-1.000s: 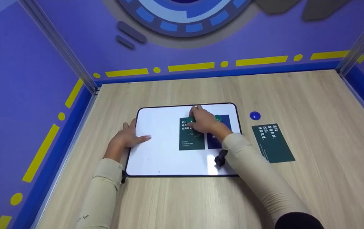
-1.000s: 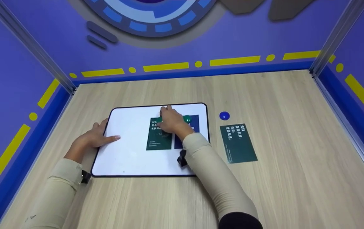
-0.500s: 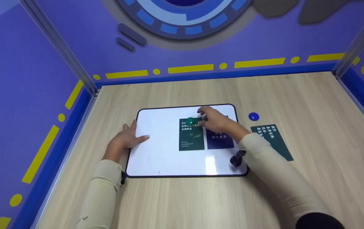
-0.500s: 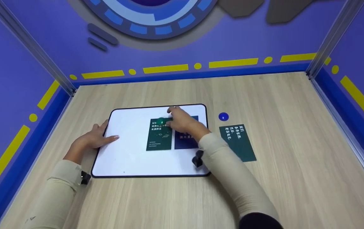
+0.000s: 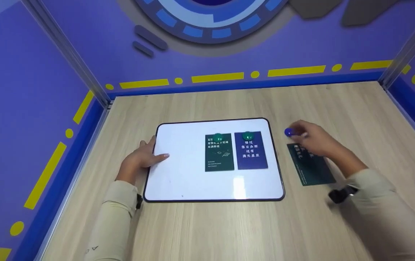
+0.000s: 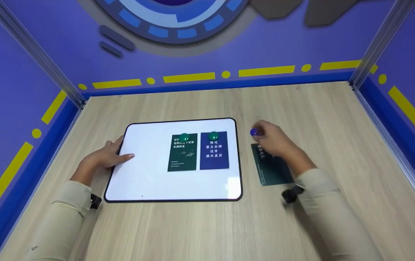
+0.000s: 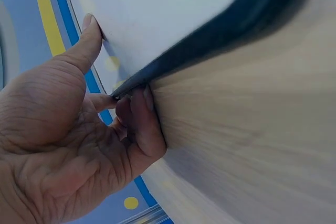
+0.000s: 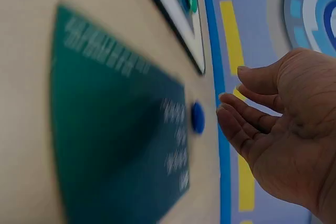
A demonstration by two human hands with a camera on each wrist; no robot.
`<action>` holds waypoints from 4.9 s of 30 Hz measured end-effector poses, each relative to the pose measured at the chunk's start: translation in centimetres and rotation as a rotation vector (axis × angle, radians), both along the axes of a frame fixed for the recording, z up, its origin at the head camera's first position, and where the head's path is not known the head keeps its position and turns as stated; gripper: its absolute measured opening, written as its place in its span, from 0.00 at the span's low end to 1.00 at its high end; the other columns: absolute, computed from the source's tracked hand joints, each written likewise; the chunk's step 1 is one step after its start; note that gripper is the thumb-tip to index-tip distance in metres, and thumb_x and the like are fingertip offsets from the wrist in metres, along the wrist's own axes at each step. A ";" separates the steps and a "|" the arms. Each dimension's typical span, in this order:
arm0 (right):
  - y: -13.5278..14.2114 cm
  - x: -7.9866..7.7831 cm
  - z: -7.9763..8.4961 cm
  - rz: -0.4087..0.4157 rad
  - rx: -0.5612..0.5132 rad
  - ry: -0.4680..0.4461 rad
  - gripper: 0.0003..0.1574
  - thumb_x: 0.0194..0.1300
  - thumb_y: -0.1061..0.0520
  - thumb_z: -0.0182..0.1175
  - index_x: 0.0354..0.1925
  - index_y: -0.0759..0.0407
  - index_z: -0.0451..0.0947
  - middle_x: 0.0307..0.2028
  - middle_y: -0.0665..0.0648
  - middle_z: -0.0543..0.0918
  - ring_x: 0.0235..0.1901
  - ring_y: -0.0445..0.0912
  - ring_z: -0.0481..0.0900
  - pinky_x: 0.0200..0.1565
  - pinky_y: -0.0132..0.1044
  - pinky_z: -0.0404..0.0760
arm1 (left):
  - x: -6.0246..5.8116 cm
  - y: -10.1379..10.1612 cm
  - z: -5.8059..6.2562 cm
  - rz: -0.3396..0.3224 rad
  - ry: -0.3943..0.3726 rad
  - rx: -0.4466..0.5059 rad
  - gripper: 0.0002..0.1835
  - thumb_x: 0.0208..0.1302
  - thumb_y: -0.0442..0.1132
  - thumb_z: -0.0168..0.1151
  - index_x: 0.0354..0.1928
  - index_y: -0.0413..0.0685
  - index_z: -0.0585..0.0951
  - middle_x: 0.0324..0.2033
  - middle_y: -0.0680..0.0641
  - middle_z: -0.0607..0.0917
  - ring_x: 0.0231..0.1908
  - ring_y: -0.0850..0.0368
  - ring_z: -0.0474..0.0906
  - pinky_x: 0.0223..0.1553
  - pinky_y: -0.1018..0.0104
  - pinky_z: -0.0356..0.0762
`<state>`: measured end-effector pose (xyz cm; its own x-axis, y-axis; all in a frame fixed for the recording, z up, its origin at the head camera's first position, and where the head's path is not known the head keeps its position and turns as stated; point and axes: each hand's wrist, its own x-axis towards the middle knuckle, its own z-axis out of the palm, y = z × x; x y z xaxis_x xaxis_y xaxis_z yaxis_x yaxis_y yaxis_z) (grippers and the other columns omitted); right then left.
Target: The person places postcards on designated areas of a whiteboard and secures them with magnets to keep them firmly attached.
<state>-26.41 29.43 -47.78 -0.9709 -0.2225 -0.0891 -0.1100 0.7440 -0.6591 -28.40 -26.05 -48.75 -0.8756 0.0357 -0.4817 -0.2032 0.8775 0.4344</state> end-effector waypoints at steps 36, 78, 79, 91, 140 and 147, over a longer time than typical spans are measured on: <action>5.3 0.2 -1.3 0.008 0.220 -0.189 0.35 0.65 0.46 0.77 0.53 0.70 0.73 0.54 0.69 0.67 0.58 0.66 0.63 0.59 0.62 0.72 | -0.1 -0.5 -0.3 -0.018 0.012 -0.002 0.57 0.75 0.64 0.60 0.88 0.52 0.35 0.85 0.28 0.34 0.85 0.25 0.37 0.84 0.32 0.45; 5.4 0.3 -1.5 -0.005 0.165 -0.175 0.38 0.67 0.52 0.75 0.57 0.73 0.63 0.50 0.71 0.72 0.52 0.64 0.73 0.54 0.53 0.77 | -0.1 -0.8 -0.1 -0.043 0.021 0.010 0.56 0.76 0.63 0.60 0.88 0.50 0.36 0.85 0.27 0.38 0.85 0.25 0.41 0.84 0.32 0.47; 5.5 0.4 -1.5 -0.005 0.161 -0.172 0.37 0.68 0.53 0.74 0.57 0.73 0.63 0.50 0.71 0.72 0.52 0.63 0.73 0.53 0.52 0.77 | -0.2 -0.7 -0.1 -0.043 0.021 0.008 0.57 0.76 0.63 0.60 0.88 0.50 0.36 0.85 0.27 0.39 0.85 0.25 0.41 0.84 0.33 0.47; 5.8 1.1 -1.7 -0.050 0.081 -0.174 0.26 0.76 0.56 0.63 0.60 0.69 0.65 0.52 0.69 0.76 0.53 0.60 0.76 0.53 0.45 0.78 | -0.2 -0.5 -0.1 -0.043 0.019 0.027 0.56 0.77 0.62 0.59 0.88 0.50 0.36 0.85 0.28 0.33 0.85 0.25 0.33 0.84 0.31 0.41; -28.5 -5.8 -2.5 0.187 0.168 0.086 0.19 0.79 0.46 0.63 0.59 0.52 0.73 0.48 0.54 0.81 0.47 0.48 0.81 0.56 0.46 0.85 | -0.8 -0.2 -0.5 0.055 -0.032 0.024 0.57 0.74 0.63 0.64 0.88 0.56 0.37 0.86 0.30 0.37 0.85 0.27 0.40 0.84 0.32 0.44; -29.4 -7.1 -3.0 0.195 0.224 0.082 0.23 0.80 0.44 0.62 0.64 0.53 0.73 0.53 0.54 0.83 0.55 0.48 0.81 0.63 0.47 0.83 | -0.8 -0.2 -0.6 0.049 -0.022 0.025 0.57 0.73 0.63 0.64 0.88 0.56 0.38 0.86 0.29 0.39 0.85 0.26 0.42 0.84 0.32 0.45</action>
